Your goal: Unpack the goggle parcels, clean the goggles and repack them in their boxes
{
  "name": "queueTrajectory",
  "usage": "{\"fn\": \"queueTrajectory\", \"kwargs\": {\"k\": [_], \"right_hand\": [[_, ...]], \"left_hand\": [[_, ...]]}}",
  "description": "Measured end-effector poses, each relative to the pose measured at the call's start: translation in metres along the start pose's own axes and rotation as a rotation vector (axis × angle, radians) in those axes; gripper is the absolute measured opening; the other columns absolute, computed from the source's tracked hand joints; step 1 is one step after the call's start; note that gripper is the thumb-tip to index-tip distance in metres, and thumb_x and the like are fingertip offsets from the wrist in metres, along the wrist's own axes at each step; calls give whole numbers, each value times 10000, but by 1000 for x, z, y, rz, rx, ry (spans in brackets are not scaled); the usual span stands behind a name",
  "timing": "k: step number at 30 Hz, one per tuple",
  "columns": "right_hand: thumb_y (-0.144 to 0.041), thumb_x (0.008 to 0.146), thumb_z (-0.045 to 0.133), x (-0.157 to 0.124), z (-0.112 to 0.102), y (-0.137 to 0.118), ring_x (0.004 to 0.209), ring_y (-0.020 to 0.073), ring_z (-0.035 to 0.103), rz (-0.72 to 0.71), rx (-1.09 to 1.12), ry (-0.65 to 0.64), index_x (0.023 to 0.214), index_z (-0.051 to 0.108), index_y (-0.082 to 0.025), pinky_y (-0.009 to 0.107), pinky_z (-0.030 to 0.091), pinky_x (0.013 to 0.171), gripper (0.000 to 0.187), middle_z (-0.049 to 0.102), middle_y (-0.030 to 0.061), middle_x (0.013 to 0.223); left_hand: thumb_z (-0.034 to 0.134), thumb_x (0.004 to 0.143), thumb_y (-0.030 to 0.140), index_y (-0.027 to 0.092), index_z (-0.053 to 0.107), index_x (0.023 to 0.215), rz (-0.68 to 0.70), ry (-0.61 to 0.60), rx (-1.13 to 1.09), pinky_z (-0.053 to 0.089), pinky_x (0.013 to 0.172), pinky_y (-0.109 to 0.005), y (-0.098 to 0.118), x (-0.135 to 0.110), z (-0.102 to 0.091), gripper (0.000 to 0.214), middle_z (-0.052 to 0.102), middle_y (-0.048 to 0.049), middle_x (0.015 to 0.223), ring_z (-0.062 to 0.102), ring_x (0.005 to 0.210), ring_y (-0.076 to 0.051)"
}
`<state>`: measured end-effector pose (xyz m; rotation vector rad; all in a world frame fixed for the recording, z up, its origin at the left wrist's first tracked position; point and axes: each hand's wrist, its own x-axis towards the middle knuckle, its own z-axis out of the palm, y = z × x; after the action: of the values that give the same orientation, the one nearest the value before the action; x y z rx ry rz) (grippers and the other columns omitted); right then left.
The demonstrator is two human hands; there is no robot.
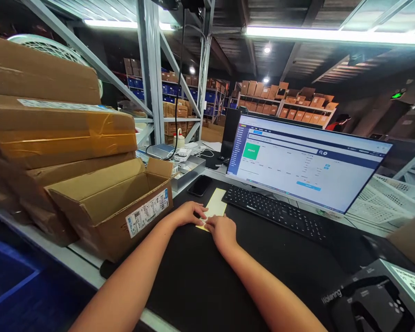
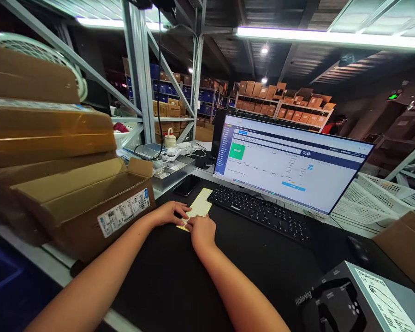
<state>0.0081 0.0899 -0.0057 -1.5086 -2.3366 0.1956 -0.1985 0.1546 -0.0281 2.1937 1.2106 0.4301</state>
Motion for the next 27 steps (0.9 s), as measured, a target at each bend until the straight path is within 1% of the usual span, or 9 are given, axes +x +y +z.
{"fn": "queueTrajectory", "kwargs": {"k": [4, 11, 15, 18, 21, 24, 27], "right_hand": [[-268, 942, 637, -2, 0, 0, 946, 196, 732, -16, -2, -4, 930, 809, -304, 326, 364, 1122, 176, 794, 3, 1035], [-225, 944, 615, -4, 1, 1, 970, 198, 730, -34, 1, 12, 954, 798, -298, 314, 398, 1091, 198, 793, 4, 1037], [-185, 952, 582, -4, 2, 3, 955, 181, 723, -72, -2, 9, 874, 787, -283, 306, 369, 1107, 239, 794, -6, 1019], [-175, 967, 551, -3, 2, 6, 969, 177, 717, -122, -3, -6, 850, 774, -268, 292, 384, 1079, 269, 791, 0, 1022], [-169, 983, 513, -2, 4, 8, 999, 190, 709, -176, 0, -15, 871, 770, -242, 289, 428, 1011, 290, 788, 23, 1033], [-191, 978, 519, -3, 4, 8, 982, 225, 711, -192, -7, -7, 925, 771, -213, 293, 481, 870, 259, 783, 68, 1040], [-251, 962, 566, -8, 0, 6, 971, 226, 713, -195, -20, 7, 973, 768, -229, 276, 488, 773, 204, 782, 54, 1042]], "left_hand": [[745, 865, 345, 156, 711, 1065, 0, 5, 6, 277, 1181, -582, 1, 0, 0, 277, 588, -100, 1403, 426, 1407, -299], [739, 870, 352, 155, 712, 1056, -2, 17, -9, 285, 1178, -578, 1, 0, 0, 273, 600, -102, 1389, 439, 1398, -296], [741, 868, 349, 151, 712, 1052, -10, 12, -14, 285, 1178, -579, 3, 1, -1, 272, 604, -102, 1385, 449, 1392, -295], [748, 862, 325, 148, 711, 1050, -28, 5, -15, 284, 1178, -585, 4, 2, -2, 261, 595, -102, 1395, 436, 1400, -298], [761, 848, 322, 150, 716, 1041, -49, -2, -15, 274, 1186, -579, 4, 2, -4, 262, 592, -102, 1406, 427, 1411, -293], [823, 756, 359, 170, 744, 1014, -67, 7, -6, 273, 1197, -544, 7, 1, -6, 330, 604, -107, 1406, 438, 1413, -293], [861, 595, 459, 212, 790, 944, -69, 30, 25, 312, 1189, -486, 19, 0, -7, 433, 625, -119, 1369, 466, 1392, -339]]}}
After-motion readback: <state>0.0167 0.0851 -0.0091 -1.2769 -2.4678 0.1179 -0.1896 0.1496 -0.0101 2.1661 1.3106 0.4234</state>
